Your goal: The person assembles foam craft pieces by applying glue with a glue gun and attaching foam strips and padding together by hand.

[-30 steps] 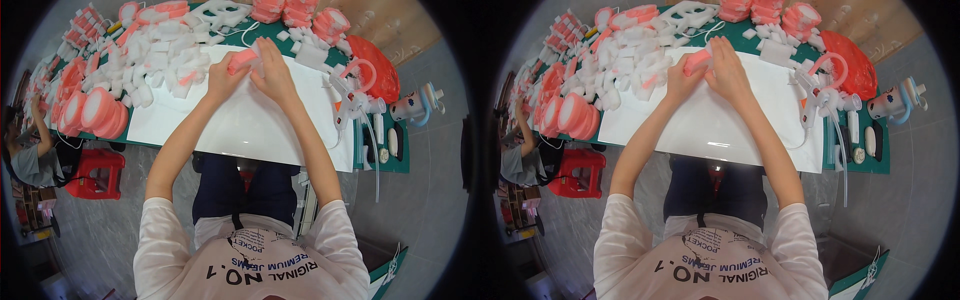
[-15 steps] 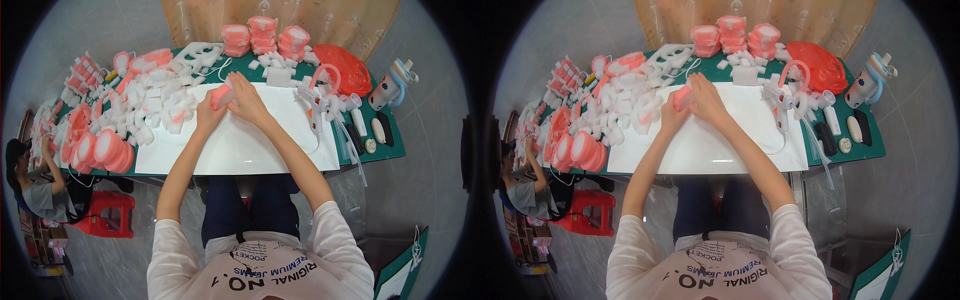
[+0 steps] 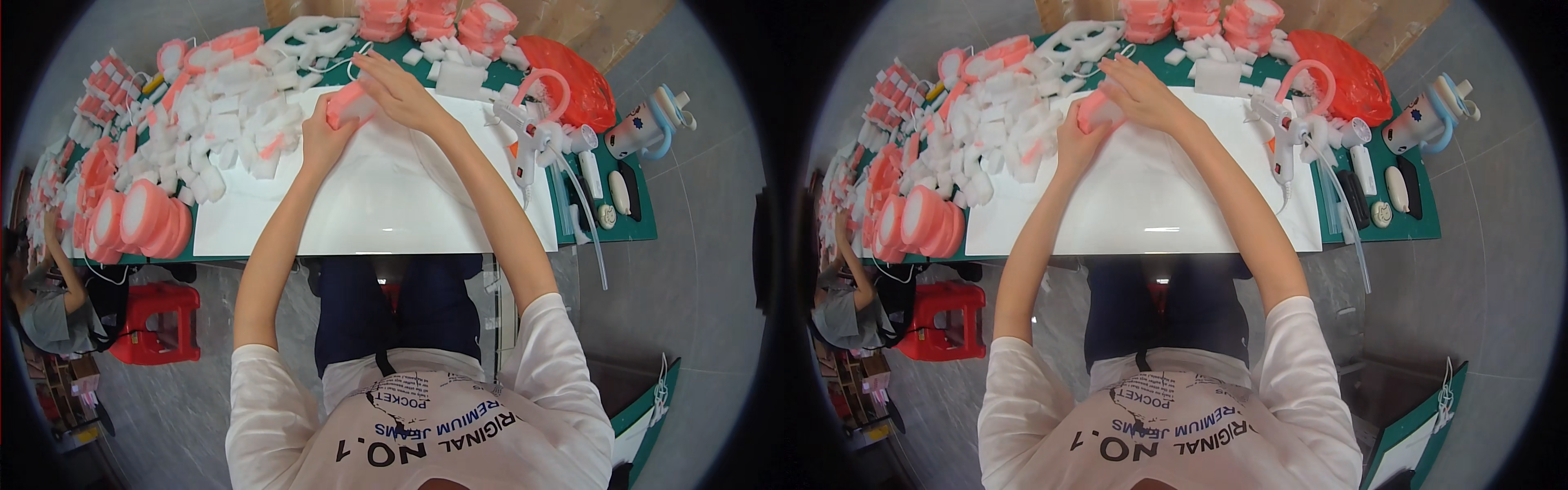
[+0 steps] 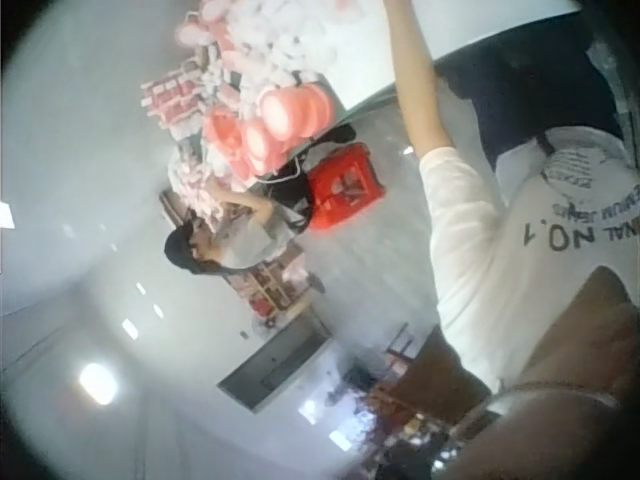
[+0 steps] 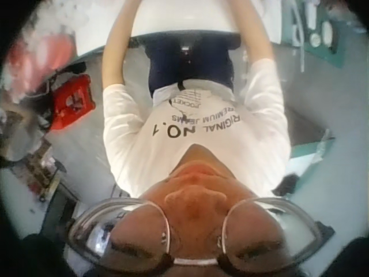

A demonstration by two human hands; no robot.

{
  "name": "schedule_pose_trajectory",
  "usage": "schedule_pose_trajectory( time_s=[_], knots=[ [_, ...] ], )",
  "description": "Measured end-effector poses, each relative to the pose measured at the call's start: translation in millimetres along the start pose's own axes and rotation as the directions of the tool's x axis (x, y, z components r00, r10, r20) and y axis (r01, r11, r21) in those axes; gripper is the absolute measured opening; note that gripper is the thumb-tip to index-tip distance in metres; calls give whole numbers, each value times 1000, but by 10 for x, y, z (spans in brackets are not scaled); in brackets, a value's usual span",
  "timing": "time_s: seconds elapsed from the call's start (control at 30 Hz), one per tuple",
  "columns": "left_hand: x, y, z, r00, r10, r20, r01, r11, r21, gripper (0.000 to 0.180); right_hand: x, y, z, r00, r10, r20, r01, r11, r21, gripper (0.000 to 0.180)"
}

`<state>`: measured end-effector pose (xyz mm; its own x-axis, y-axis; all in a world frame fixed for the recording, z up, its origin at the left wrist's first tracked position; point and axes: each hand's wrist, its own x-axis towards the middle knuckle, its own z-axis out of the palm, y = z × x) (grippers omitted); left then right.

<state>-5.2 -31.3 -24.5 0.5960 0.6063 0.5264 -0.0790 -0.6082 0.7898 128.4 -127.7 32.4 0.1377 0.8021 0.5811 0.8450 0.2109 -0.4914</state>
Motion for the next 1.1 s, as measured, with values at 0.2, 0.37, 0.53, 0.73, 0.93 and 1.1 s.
schedule_pose_trajectory(
  time_s=[0.2, 0.37, 0.53, 0.73, 0.93, 1.1],
  knots=[
    [-31, -50, 20, 999, 42, -26, -41, 998, 42, 41, 46, 32, 201, 978, 36, -204, -1, 985, 170, 40],
    [-30, -74, 3, 999, 23, -46, -21, 999, 38, 42, 139, 68, 378, 936, -13, -352, 61, 990, 127, 36],
    [-17, -33, -37, 992, -125, 34, 119, 982, 144, 41, 265, 117, 512, 891, 46, -451, 47, 980, 194, 29],
    [32, -27, 45, 994, -24, -103, 26, 1000, 18, 34, 331, 188, 525, 894, -59, -445, 117, 988, 105, 31],
    [21, -62, 34, 995, 11, -102, -8, 999, 31, 35, 305, 136, 575, 886, -28, -462, 85, 991, 103, 30],
    [-6, -64, -35, 997, -81, 18, 79, 992, 99, 42, 263, 98, 562, 864, 23, -502, 64, 986, 155, 28]
  ],
)
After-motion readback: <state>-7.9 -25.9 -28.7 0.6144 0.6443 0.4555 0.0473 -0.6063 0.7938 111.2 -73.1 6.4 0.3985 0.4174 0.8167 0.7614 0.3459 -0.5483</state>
